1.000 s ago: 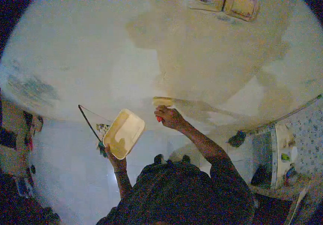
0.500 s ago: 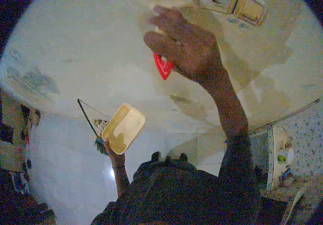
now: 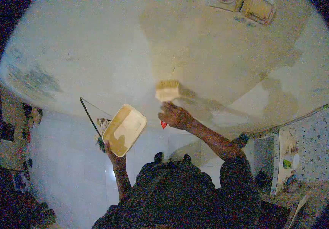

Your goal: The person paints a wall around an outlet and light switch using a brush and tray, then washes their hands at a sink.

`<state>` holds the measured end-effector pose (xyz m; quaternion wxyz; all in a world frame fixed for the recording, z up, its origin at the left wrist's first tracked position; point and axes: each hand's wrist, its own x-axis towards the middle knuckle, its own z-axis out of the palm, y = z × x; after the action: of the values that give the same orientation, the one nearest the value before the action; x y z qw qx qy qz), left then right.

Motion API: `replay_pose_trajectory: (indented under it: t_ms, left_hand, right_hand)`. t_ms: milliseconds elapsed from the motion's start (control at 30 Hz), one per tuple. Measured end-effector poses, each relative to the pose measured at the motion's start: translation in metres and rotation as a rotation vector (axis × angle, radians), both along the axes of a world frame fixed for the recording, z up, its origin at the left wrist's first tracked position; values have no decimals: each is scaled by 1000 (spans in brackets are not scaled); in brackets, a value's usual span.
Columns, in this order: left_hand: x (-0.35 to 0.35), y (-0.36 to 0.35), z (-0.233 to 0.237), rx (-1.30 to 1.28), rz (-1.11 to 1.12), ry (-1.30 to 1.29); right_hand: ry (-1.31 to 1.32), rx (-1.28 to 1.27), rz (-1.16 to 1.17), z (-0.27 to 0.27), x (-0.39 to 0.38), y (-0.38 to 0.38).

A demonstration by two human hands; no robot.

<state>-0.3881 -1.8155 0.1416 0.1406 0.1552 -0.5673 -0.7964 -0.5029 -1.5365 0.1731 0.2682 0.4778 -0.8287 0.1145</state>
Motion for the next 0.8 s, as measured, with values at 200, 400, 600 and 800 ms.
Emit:
replay_pose_trajectory:
  t_ms: [200,400,600,800]
  left_hand:
    - [-6,1,-3,-69,32,-25]
    - [-12,-1,-1,334,-10,-55]
    - [-18,-9,-22,137,-37,12]
    - [-5,-17,-4,320,-29,-49]
  right_hand:
    - [-730,236,-220,-110,-15,10]
    - [-384,-126,-193,-68,-17,24]
    - [80,-227,-87,86,-9,4]
    - [494,-42,-159,233,-6,-24]
